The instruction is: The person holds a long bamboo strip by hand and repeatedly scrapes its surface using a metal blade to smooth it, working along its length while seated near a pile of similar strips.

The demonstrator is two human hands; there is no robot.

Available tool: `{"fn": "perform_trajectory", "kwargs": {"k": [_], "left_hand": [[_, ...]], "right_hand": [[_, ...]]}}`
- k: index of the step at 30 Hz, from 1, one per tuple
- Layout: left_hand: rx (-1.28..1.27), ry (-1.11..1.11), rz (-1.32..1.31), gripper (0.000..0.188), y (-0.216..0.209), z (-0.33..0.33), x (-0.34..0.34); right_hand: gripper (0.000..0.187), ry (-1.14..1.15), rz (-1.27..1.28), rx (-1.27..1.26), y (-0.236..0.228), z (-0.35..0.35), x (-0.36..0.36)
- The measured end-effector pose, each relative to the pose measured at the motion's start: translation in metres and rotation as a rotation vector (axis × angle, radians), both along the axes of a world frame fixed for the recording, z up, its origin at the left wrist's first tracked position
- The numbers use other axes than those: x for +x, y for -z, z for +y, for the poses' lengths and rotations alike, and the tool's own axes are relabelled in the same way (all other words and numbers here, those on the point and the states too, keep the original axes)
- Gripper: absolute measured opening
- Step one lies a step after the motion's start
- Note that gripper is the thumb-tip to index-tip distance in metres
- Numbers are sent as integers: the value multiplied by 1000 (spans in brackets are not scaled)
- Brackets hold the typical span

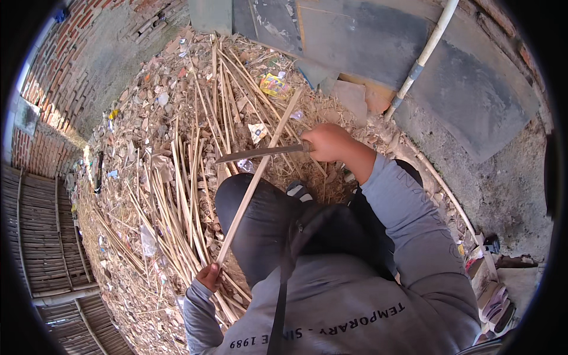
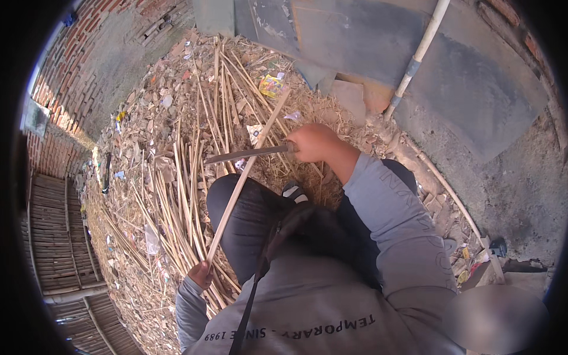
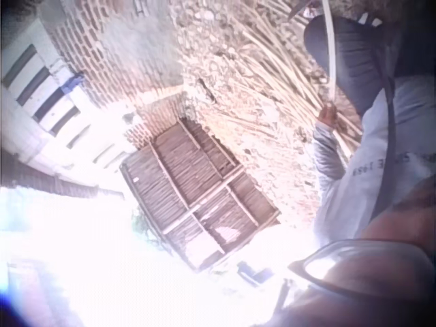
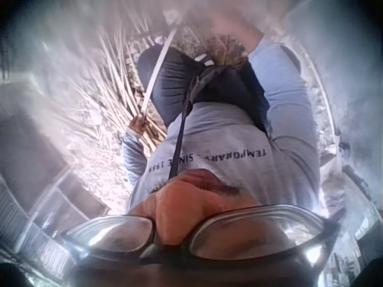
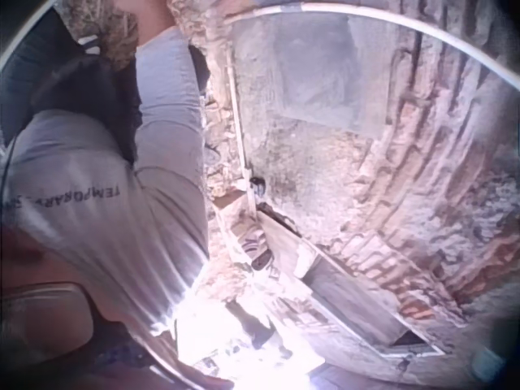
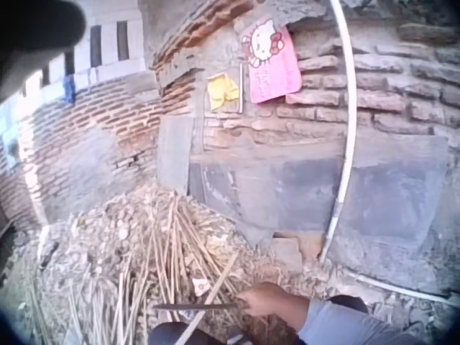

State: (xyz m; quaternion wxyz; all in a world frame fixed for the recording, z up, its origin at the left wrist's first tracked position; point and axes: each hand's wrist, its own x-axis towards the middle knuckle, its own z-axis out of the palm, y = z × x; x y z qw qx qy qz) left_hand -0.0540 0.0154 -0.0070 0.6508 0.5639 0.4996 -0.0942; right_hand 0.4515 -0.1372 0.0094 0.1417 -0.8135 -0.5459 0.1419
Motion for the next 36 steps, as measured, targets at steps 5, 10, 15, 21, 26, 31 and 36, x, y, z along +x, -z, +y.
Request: {"fn": "perform_trajectory", "kwargs": {"k": [5, 10, 15, 21, 26, 31, 36], "left_hand": [[190, 53, 53, 56, 8, 10, -4], [341, 191, 62, 60, 13, 20, -3], [206, 69, 101, 58, 13, 21, -5], [254, 166, 62, 60, -2, 21, 12], [379, 253, 68, 59, -15, 25, 13], [331, 256, 111, 60, -22, 25, 15], [467, 261, 230, 51, -44, 34, 39]], "right_hand": [[25, 2, -8, -68, -5, 18, -20], [26, 186, 46, 18, 34, 16, -1], [27, 251, 64, 76, 16, 13, 13], [38, 132, 57, -33, 22, 9, -4], [33, 282, 74, 57, 20, 12, 17], [34, 111, -9, -100, -9, 19, -13], [33, 175, -25, 38, 4, 7, 4]]}}
